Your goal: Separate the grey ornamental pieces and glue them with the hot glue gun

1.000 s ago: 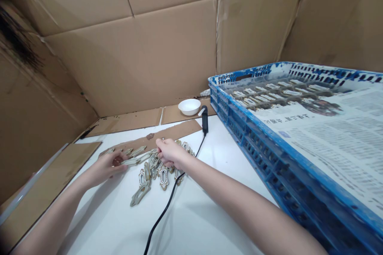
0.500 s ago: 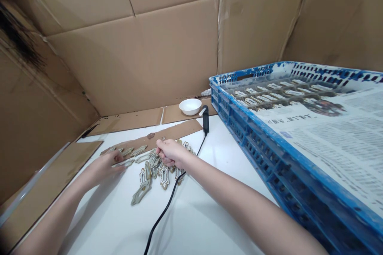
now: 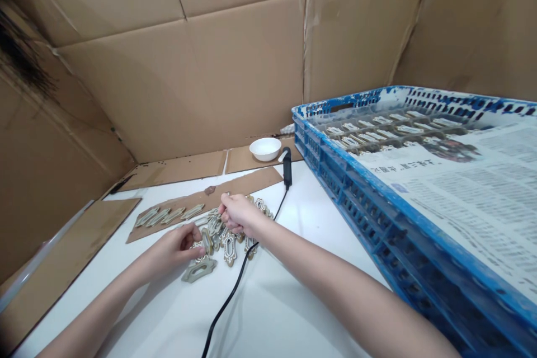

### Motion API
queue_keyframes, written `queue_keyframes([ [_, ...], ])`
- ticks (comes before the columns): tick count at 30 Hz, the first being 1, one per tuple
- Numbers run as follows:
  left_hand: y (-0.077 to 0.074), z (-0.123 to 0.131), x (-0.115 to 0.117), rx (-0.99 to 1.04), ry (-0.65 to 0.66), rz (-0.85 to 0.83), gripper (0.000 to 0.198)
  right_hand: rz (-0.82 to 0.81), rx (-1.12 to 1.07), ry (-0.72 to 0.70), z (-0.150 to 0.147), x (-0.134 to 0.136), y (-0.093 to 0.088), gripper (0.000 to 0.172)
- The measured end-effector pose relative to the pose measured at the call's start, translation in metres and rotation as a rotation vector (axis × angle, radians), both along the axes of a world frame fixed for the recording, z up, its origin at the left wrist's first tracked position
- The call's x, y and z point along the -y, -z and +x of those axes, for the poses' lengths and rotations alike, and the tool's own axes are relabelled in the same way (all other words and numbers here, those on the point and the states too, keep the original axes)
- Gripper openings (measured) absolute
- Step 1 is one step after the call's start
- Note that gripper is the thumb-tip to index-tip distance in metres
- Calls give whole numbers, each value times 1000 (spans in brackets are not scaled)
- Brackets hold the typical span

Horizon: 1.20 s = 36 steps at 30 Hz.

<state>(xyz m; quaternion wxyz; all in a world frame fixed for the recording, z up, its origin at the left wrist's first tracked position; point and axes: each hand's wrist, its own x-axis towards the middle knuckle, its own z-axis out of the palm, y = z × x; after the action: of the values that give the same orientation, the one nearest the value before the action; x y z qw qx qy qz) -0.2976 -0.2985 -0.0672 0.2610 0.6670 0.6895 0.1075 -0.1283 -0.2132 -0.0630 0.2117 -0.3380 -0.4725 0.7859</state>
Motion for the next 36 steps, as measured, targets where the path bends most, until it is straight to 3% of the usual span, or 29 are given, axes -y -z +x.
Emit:
queue_keyframes([
  [7,-6,-4,0,95,10,-33,26,16,-1,37,-2,3,0,30],
  [12,-16,-4,5,106,114,-66,28,34,3,70,-3,4,2,30],
  [22,-20,-2,7,-1,229,-70,14,195,101,295,-4,5,0,29],
  [28,-30,-4,10,149,211,-94,16,268,143,353,-4,6,-2,30],
  [33,-34,4,12,455,210,-141,13,348,149,342,-6,8,0,29],
  [36,-27,12,13,407,233,-68,16,445,172,376,-6,7,3,30],
])
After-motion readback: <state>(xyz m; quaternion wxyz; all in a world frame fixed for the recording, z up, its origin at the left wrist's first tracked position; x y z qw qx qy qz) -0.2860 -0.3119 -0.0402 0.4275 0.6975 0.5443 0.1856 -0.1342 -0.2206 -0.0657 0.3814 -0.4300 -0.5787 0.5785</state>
